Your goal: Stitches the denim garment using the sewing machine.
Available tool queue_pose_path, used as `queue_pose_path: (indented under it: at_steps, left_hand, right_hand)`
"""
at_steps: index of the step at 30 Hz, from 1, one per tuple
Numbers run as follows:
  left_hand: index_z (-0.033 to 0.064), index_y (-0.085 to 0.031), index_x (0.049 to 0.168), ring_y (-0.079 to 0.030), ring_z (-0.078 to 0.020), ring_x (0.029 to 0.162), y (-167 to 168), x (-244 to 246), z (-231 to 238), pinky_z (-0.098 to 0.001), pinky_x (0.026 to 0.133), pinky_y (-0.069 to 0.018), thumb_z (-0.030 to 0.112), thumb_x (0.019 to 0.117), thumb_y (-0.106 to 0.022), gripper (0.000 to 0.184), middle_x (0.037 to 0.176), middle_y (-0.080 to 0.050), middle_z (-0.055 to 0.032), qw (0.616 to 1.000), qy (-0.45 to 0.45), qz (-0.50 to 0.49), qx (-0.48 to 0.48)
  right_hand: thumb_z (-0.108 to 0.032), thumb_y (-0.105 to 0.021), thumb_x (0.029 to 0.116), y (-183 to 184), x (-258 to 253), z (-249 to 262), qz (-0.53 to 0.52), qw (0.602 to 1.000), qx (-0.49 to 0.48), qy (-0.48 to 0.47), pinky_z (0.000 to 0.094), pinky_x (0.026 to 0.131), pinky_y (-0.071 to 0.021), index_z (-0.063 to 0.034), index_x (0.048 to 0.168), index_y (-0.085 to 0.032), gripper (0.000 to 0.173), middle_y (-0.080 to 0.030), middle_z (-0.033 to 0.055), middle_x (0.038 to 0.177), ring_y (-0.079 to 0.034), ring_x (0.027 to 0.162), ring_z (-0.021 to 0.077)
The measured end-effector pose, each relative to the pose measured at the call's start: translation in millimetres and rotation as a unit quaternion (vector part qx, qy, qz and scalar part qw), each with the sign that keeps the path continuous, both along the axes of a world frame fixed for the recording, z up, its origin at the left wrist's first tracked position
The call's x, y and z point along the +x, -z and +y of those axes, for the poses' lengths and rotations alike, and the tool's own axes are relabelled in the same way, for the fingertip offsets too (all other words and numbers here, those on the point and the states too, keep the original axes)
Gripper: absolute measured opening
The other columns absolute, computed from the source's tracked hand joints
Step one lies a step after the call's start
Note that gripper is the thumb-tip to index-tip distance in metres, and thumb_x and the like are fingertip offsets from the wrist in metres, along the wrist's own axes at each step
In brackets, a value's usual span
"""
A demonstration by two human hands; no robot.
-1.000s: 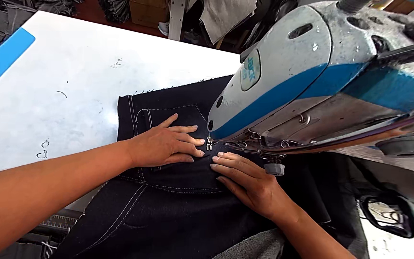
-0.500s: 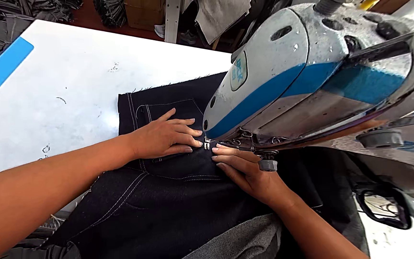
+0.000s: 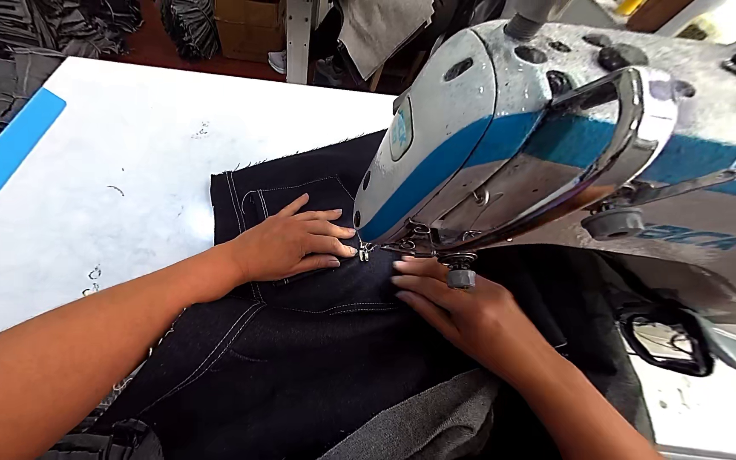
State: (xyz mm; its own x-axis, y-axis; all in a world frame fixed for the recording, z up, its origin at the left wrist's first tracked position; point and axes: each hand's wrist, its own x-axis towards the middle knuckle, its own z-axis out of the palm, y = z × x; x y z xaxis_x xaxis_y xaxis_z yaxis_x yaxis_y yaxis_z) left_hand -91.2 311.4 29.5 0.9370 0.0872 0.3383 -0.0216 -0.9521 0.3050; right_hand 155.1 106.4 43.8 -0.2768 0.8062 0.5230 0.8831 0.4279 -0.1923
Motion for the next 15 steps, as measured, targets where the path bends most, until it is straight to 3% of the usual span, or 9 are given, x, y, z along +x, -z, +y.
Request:
queue_pose_path:
  at_steps: [2,4,6,7,9,10,11,13,15]
  left_hand:
    - [0.0209,-0.073,0.125,-0.05,-0.0281,0.142,-0.5,-0.6,0.1,-0.0676,0.117,-0.0259,0.038,0.1065,-0.047,0.036,0.138,-0.066,0.0002,1.0,-0.001,0.005,-0.001]
    - [0.0214,-0.074,0.125,-0.05,-0.0287,0.141,-1.1,0.5,1.3,-0.0684,0.117,-0.0259,0.037,0.1064,-0.047,0.036,0.138,-0.066,-0.0001,1.0,-0.001,0.007,0.002]
    - [0.0209,-0.073,0.126,-0.05,-0.0298,0.141,-1.2,0.4,1.1,-0.0691,0.117,-0.0253,0.037,0.1065,-0.047,0.037,0.139,-0.066,-0.0009,1.0,-0.004,0.011,0.003]
    - [0.0203,-0.073,0.126,-0.05,-0.0305,0.141,-0.8,-0.3,-0.7,-0.0698,0.116,-0.025,0.037,0.1064,-0.047,0.037,0.138,-0.066,-0.0012,1.0,-0.007,0.012,0.002]
    - [0.0202,-0.073,0.126,-0.05,-0.031,0.141,-1.6,-1.0,-7.1,-0.0707,0.116,-0.0237,0.038,0.1062,-0.047,0.037,0.138,-0.066,-0.0013,1.0,-0.027,0.012,-0.004]
    - [0.0203,-0.073,0.126,-0.051,-0.0314,0.141,-2.0,-1.4,-13.5,-0.0718,0.115,-0.0235,0.037,0.1061,-0.047,0.037,0.138,-0.066,-0.0014,0.999,-0.051,0.01,-0.005]
    - [0.0203,-0.073,0.126,-0.051,-0.0323,0.14,-1.5,-2.1,-24.9,-0.073,0.114,-0.0237,0.036,0.1059,-0.048,0.036,0.139,-0.066,-0.002,0.996,-0.088,0.01,-0.008]
    - [0.018,-0.071,0.129,-0.049,-0.0379,0.141,0.4,0.5,-60.0,-0.0781,0.11,-0.0242,0.028,0.1041,-0.054,0.032,0.141,-0.064,-0.0066,0.983,-0.182,0.009,-0.009]
    - [0.0156,-0.063,0.14,-0.042,-0.0458,0.144,-6.2,7.8,-102.8,-0.0819,0.104,-0.0256,0.022,0.1019,-0.058,0.039,0.15,-0.056,-0.0114,0.959,-0.272,0.072,0.005]
  right_hand:
    - [-0.03,-0.058,0.1023,-27.4,-9.4,-59.5,-0.035,0.988,-0.001,0.148,0.0551,0.116,-0.0403,-0.008,0.115,-0.076,0.031,-0.069,0.0155,0.13,-0.059,0.132,0.0344]
    - [-0.043,-0.065,0.0971,-37.6,-20.1,-122.1,-0.028,0.959,-0.065,0.275,0.0751,0.113,-0.0211,-0.0028,0.13,-0.067,0.052,-0.048,0.038,0.145,-0.036,0.14,0.0608]
    - [-0.046,-0.071,0.0914,-19.4,-34.1,-157.0,0.042,0.929,-0.17,0.326,0.0799,0.112,-0.0172,0.006,0.146,-0.05,0.078,-0.03,0.0485,0.151,-0.025,0.14,0.0706]
    - [-0.038,-0.071,0.091,-5.8,-41.5,-162.2,0.083,0.922,-0.202,0.321,0.0816,0.112,-0.0159,0.0097,0.148,-0.044,0.079,-0.031,0.0481,0.15,-0.026,0.139,0.0714]
    - [-0.023,-0.061,0.0903,11.5,-47.5,-151.7,0.097,0.929,-0.18,0.308,0.073,0.107,-0.0351,0.0108,0.142,-0.049,0.063,-0.051,0.0403,0.141,-0.048,0.13,0.0629]
    - [-0.018,-0.056,0.0899,16.7,-41.6,-136.8,0.071,0.941,-0.139,0.301,0.0612,0.092,-0.0527,0.0077,0.134,-0.058,0.051,-0.063,0.0333,0.129,-0.063,0.116,0.0525]
    - [-0.013,-0.052,0.0888,23.4,-29.8,-118.4,0.054,0.953,-0.095,0.282,0.055,0.079,-0.0585,0.0057,0.126,-0.063,0.044,-0.069,0.0294,0.118,-0.07,0.103,0.0469]
    - [0.003,-0.055,0.0857,15.8,4.8,-71.8,0.056,0.968,-0.104,0.22,0.0615,0.077,-0.0576,0.0065,0.122,-0.065,0.038,-0.069,0.0291,0.113,-0.071,0.097,0.0485]
    - [0.009,-0.062,0.0916,-8.1,45.6,-12.6,0.034,0.962,-0.184,0.199,0.0683,0.087,-0.0519,0.0074,0.122,-0.065,0.031,-0.067,0.0313,0.117,-0.067,0.105,0.0507]
